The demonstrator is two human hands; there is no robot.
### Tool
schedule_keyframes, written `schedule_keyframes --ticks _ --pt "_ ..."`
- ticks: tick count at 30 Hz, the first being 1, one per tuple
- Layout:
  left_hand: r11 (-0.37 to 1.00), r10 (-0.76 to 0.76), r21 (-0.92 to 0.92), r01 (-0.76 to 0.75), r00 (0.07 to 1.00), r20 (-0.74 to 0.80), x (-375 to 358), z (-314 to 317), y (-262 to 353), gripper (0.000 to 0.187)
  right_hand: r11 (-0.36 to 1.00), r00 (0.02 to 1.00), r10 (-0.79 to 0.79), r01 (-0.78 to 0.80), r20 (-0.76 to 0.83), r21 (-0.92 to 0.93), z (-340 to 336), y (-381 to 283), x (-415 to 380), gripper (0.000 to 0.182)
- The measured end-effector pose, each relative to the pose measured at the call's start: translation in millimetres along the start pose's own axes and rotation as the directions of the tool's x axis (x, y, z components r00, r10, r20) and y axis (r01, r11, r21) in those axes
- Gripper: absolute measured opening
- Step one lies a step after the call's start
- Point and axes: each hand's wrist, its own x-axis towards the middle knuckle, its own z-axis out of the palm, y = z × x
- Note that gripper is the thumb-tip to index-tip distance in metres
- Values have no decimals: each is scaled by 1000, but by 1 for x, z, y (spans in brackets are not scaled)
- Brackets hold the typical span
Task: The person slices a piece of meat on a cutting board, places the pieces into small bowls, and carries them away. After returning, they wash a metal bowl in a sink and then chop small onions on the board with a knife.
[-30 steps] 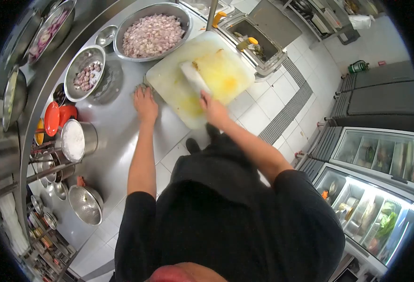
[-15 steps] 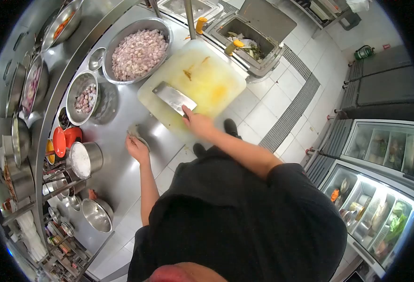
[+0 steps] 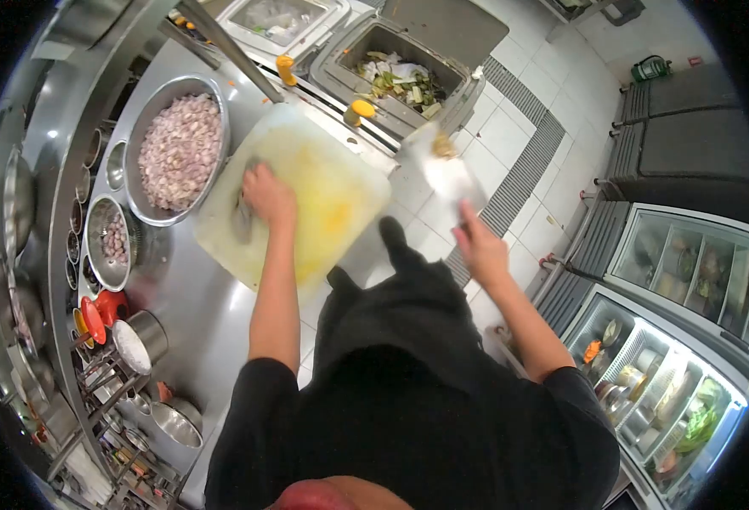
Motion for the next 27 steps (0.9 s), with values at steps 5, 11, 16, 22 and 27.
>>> schedule_keyframes --ticks 5,11,16,22,27 --pt "889 375 -280 -361 927 -6 -23 33 96 21 938 981 174 -141 -80 317 -11 83 104 57" --pt "691 446 -674 -262 888 112 -94 -17 117 27 460 951 238 -291 198 839 55 110 269 48" --pt "915 23 -403 -11 999 26 -20 -71 -33 32 451 778 236 -618 582 644 113 164 290 21" --pt "988 -6 158 0 999 41 -32 -48 -122 38 517 792 321 -606 518 605 51 208 149 29" --pt "990 -93 -86 116 968 232 -98 -57 -52 32 524 770 487 -635 413 567 11 228 32 36"
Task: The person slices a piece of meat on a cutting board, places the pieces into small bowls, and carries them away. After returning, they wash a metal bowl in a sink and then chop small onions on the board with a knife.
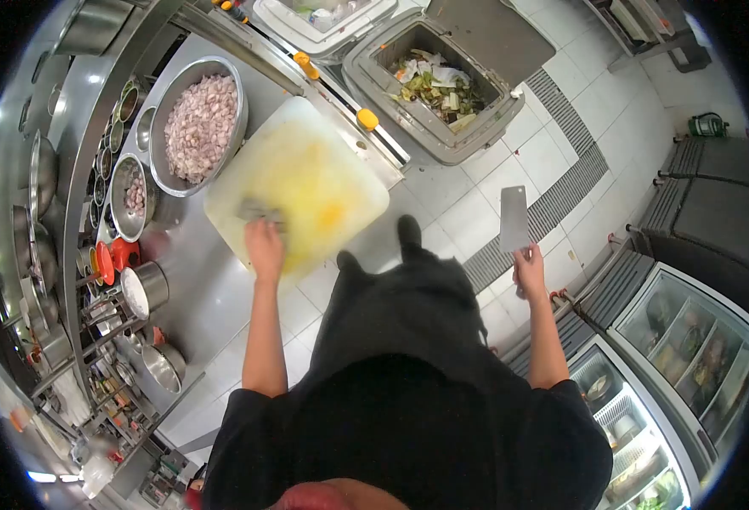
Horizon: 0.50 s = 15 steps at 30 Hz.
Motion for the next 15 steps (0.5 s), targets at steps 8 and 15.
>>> schedule_keyframes --ticks 8,15 --pt "980 173 100 -173 985 9 -6 58 141 38 978 981 -186 180 48 108 8 -30 -35 34" --pt "992 38 121 -29 996 -75 -109 7 23 23 878 840 -474 472 265 76 68 -109 -45 40"
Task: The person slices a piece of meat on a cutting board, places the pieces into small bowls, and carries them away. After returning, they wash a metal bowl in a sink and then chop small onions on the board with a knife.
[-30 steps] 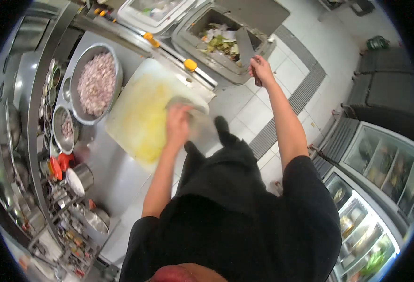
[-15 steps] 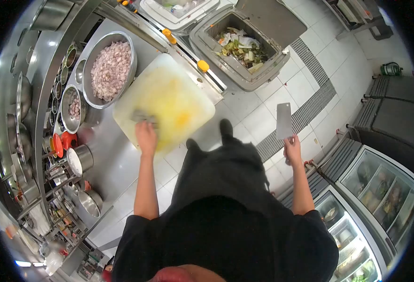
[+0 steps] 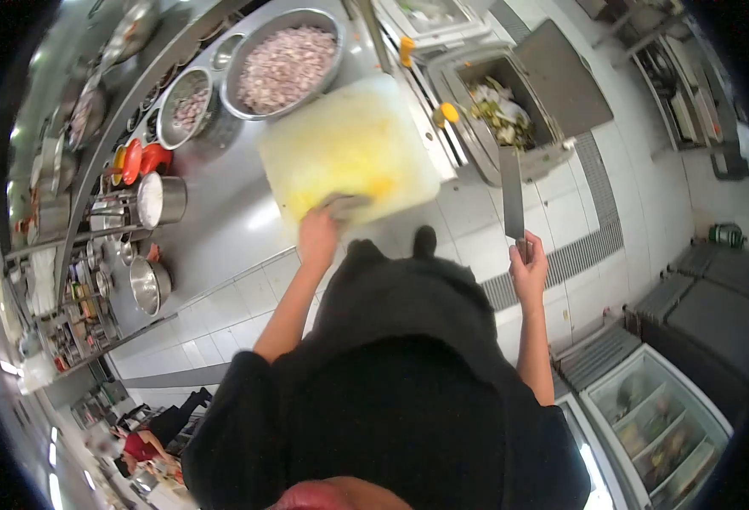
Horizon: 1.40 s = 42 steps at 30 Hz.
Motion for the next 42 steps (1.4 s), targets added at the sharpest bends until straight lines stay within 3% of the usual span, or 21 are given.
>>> schedule_keyframes --ticks 4,5,6,7,9,11,12,13,14,16,17,19,24,26,28,30,31,34,39,40,42 --pt "899 -425 98 427 904 -43 -71 -36 -107 26 966 969 -212 227 127 -125 56 -50 14 40" --pt "552 -694 -572 607 715 89 -76 -50 -120 36 948 949 -232 270 212 -171 73 -67 16 43" --pt "-131 -740 -888 442 552 384 -75 -62 -128 47 885 888 -359 422 288 -195 97 -87 18 44" --pt "-128 -743 -894 429 555 373 -69 -79 -122 47 802 796 -501 575 340 -162 128 -105 19 49" --pt "-516 -421 -847 125 824 378 -55 -118 -83 53 716 666 -567 689 485 -109 188 -153 7 53" --pt "-724 -268 -688 53 897 351 -39 -137 -43 55 577 455 -670 816 587 27 252 -183 -10 63" --pt "-762 -415 -647 20 751 513 -30 -131 -30 54 487 348 -704 871 618 63 287 -187 -20 65" --pt "-787 -409 -617 -26 770 489 -18 -140 -8 51 392 237 -727 914 644 107 315 -189 -30 67" --pt "-830 -486 -537 -152 668 563 -13 -127 -9 49 388 214 -723 913 657 130 331 -195 -40 67" --pt "-905 -274 -393 -166 932 237 -20 -140 -35 49 238 142 -508 971 850 -20 349 -212 -53 67" --pt "-902 -286 -391 -183 931 225 -23 -145 -45 49 278 157 -416 960 896 -39 353 -217 -56 65" --pt "-505 -500 -794 -338 865 -50 -34 -153 -60 51 292 148 -407 956 901 -25 352 -217 -61 64" --pt "-588 -664 -666 -459 744 73 -49 -210 -118 52 436 203 -376 900 904 -21 319 -204 -52 59" --pt "-612 -682 -631 -476 722 117 -52 -216 -147 53 656 292 -387 754 874 39 302 -199 -40 56" --pt "-740 -488 -527 -417 873 -6 -50 -199 -172 52 731 331 -372 681 867 54 299 -185 -28 50" --pt "-772 -474 -547 -324 867 155 -37 -164 -156 49 999 317 10 -37 948 2 303 -200 -30 51" --pt "-797 -460 -557 -235 833 307 -25 -148 -135 47 993 283 112 -76 953 -95 308 -221 -36 39" --pt "-900 -201 -434 -42 923 329 -8 -127 -79 45 980 236 161 -152 958 -127 330 -204 -26 34" --pt "-802 -435 -592 -81 758 485 5 -161 -129 44 984 414 175 -94 893 -149 260 -194 6 27" --pt "-737 -445 -669 -98 815 371 1 -138 -173 46 978 510 203 -69 836 -196 241 -200 9 32" --pt "-855 -175 -499 -143 984 17 5 -103 -278 46 977 700 146 7 699 -212 215 -200 25 36"
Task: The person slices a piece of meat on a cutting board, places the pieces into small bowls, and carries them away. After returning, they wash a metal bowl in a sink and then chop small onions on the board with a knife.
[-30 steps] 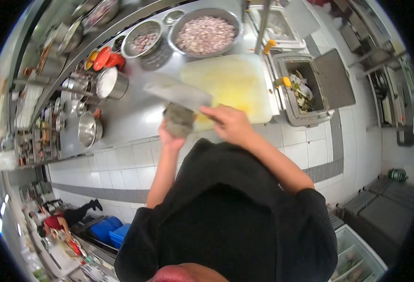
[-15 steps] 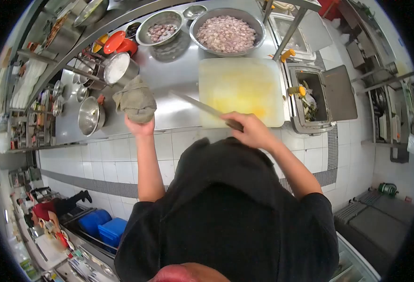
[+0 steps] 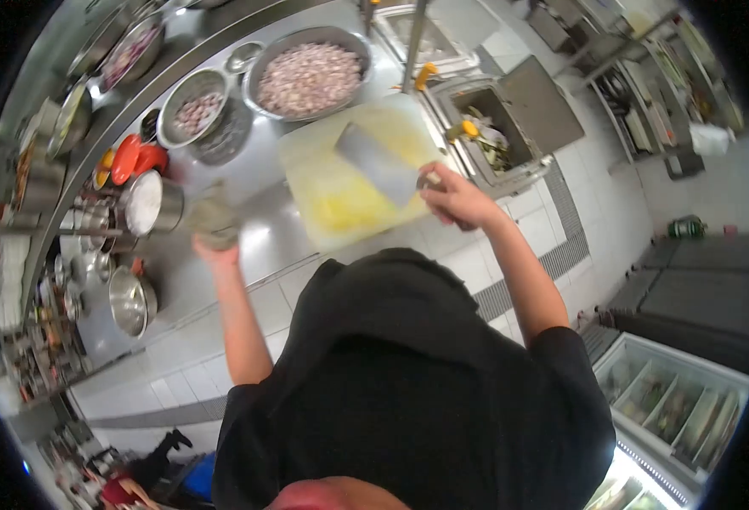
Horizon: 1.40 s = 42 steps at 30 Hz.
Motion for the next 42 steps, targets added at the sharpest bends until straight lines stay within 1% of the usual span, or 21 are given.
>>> schedule_keyframes --ticks 2,4,5,7,10,13,15,16,18,19,22,23,24,26,28,30,34,36,39,41,42 --pt "937 211 347 -43 861 -464 9 5 39 45 984 958 68 -110 -279 -139 -14 -28 -10 44" --pt "585 520 789 187 660 -542 16 1 47 45 950 901 10 -144 -433 -278 -50 -9 16 56" --pt "589 509 785 193 665 -546 12 -6 42 45 915 893 39 -212 -448 -343 -64 -14 24 57" --pt "-24 608 915 402 733 -306 5 -41 24 46 872 881 61 -276 -469 -405 -86 -25 46 58" --pt "-827 456 379 416 890 18 -2 -87 0 49 795 872 108 -363 -477 -485 -108 -39 82 52" --pt "-834 414 422 356 909 49 32 -91 -16 48 723 908 182 -384 -377 -575 -136 -43 125 50" --pt "-871 296 463 166 929 224 58 -72 -32 34 722 912 339 -409 -230 -558 -183 -26 181 24" --pt "-881 237 457 122 950 205 67 -86 -43 46 717 910 387 -399 -149 -572 -197 -22 201 16" --pt "-799 47 589 -120 965 260 72 -75 -79 43 879 915 348 -395 -205 -267 -193 -19 219 5" --pt "-777 5 611 -151 969 246 60 -64 -105 40 830 906 382 -422 -181 -364 -207 -14 236 3" --pt "-692 91 711 -127 961 260 2 -12 -144 32 793 879 345 -460 -328 -398 -206 -25 245 15" --pt "-686 -12 714 -140 984 180 -20 -11 -135 34 760 869 186 -423 -459 -493 -183 -38 228 34" --pt "-678 -118 719 -154 988 100 -44 -12 -125 35 762 870 182 -419 -458 -494 -182 -33 230 34" --pt "-654 -189 719 -237 971 148 -100 -18 -89 36 708 877 -20 -327 -480 -626 -203 -5 227 48" --pt "-691 -114 715 -106 993 36 -143 -36 -38 38 665 730 -232 -364 -643 -652 -189 -13 212 50" --pt "-730 -6 682 -52 998 69 -172 -67 19 44 802 573 -367 -205 -733 -562 -199 -3 211 42" --pt "-791 191 606 76 973 128 -155 -81 92 37 677 508 -379 -418 -773 -606 -167 -7 183 44" --pt "-785 354 593 183 916 186 -129 -62 109 30 240 856 -64 -486 -513 -841 -132 0 157 35" --pt "-719 485 619 314 865 125 -75 -46 121 27 92 857 -20 -511 -514 -855 -143 49 176 32" --pt "-631 560 670 391 827 44 -46 -43 121 28 136 838 -33 -537 -545 -833 -144 52 173 32" --pt "-397 585 842 366 807 -75 -33 -38 112 33 178 815 -44 -563 -578 -807 -141 52 171 32"
